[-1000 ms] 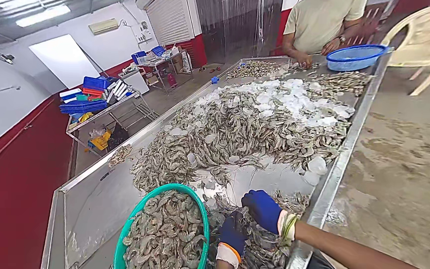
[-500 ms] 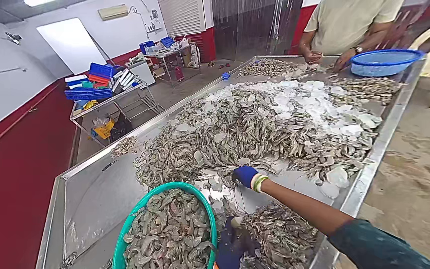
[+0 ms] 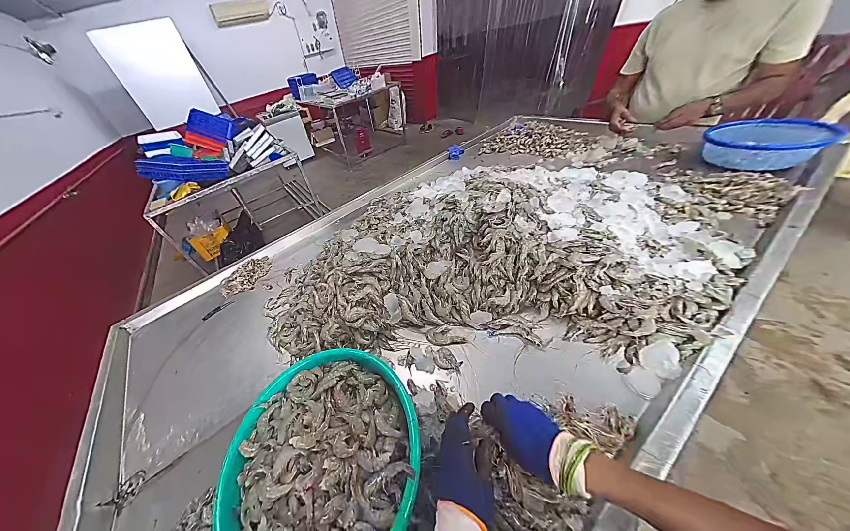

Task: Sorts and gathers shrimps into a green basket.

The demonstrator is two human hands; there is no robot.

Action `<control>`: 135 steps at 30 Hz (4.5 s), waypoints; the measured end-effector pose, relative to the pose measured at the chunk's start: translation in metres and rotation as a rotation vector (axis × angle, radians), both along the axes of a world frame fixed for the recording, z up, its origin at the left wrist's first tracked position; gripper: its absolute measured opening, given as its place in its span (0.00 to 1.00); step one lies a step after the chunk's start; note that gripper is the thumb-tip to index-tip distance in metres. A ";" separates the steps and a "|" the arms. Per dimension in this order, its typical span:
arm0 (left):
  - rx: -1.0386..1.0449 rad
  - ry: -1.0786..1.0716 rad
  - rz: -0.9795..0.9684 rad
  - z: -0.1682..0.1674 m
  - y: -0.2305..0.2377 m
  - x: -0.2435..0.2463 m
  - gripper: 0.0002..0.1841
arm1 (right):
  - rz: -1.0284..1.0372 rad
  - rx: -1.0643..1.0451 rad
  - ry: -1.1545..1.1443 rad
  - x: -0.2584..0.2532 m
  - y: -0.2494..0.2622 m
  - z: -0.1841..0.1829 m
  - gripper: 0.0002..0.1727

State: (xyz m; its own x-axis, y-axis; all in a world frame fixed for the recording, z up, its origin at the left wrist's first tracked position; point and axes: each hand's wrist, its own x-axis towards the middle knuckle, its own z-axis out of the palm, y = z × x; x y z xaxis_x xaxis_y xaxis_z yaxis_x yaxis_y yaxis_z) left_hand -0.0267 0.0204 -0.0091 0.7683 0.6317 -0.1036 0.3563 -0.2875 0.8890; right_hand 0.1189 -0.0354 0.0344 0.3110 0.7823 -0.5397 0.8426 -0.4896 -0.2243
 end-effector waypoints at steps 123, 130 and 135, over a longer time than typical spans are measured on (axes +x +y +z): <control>-0.500 -0.096 0.219 0.059 0.010 -0.030 0.18 | 0.036 -0.103 -0.080 0.070 -0.006 -0.026 0.20; -1.368 -1.449 0.658 0.071 0.020 -0.057 0.48 | -0.263 0.174 -0.053 0.072 0.137 -0.018 0.22; -1.407 -1.238 0.613 0.047 0.002 -0.049 0.43 | -0.382 0.283 -0.100 0.053 0.178 -0.081 0.28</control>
